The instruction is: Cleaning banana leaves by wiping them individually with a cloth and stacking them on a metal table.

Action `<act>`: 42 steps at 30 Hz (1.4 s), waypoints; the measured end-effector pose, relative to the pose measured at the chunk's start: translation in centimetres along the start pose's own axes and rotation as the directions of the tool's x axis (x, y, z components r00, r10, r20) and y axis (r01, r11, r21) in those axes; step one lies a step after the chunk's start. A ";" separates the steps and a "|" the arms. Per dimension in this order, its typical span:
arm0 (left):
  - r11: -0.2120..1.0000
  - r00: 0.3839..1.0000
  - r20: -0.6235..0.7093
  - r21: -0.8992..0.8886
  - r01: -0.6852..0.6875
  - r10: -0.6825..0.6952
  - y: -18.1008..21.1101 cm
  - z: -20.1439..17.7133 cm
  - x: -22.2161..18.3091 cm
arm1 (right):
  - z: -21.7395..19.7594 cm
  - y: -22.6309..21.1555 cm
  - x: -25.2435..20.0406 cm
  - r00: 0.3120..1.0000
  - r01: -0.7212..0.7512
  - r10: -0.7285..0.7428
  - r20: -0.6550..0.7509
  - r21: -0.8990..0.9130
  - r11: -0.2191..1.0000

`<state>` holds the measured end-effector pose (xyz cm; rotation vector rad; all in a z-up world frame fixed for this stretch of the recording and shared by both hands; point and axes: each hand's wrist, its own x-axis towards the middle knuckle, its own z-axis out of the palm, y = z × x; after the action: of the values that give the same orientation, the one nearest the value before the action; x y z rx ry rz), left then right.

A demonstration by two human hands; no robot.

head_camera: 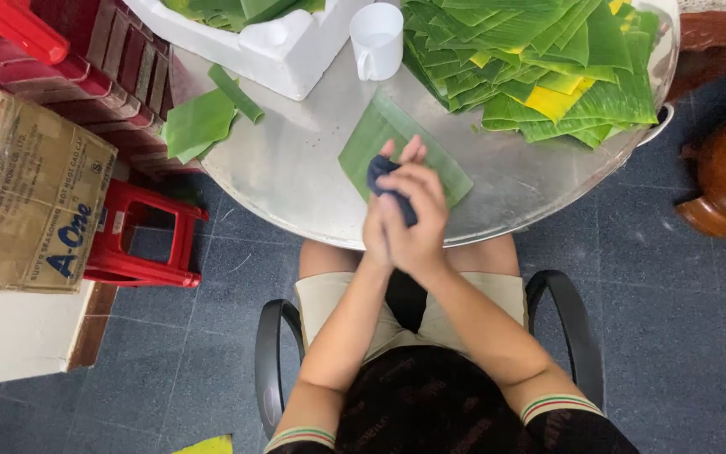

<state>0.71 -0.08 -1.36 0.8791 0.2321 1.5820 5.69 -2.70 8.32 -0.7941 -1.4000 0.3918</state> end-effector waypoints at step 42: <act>-0.327 0.985 0.157 0.937 -0.124 0.076 6.5 -16.8 4.1 | 9.5 24.3 -2.7 0.767 0.279 0.123 0.630 -0.501 0.820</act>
<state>-14.95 7.74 -7.38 2.3273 1.8099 1.1497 1.05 14.77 -10.74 -1.1437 -2.2658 0.1607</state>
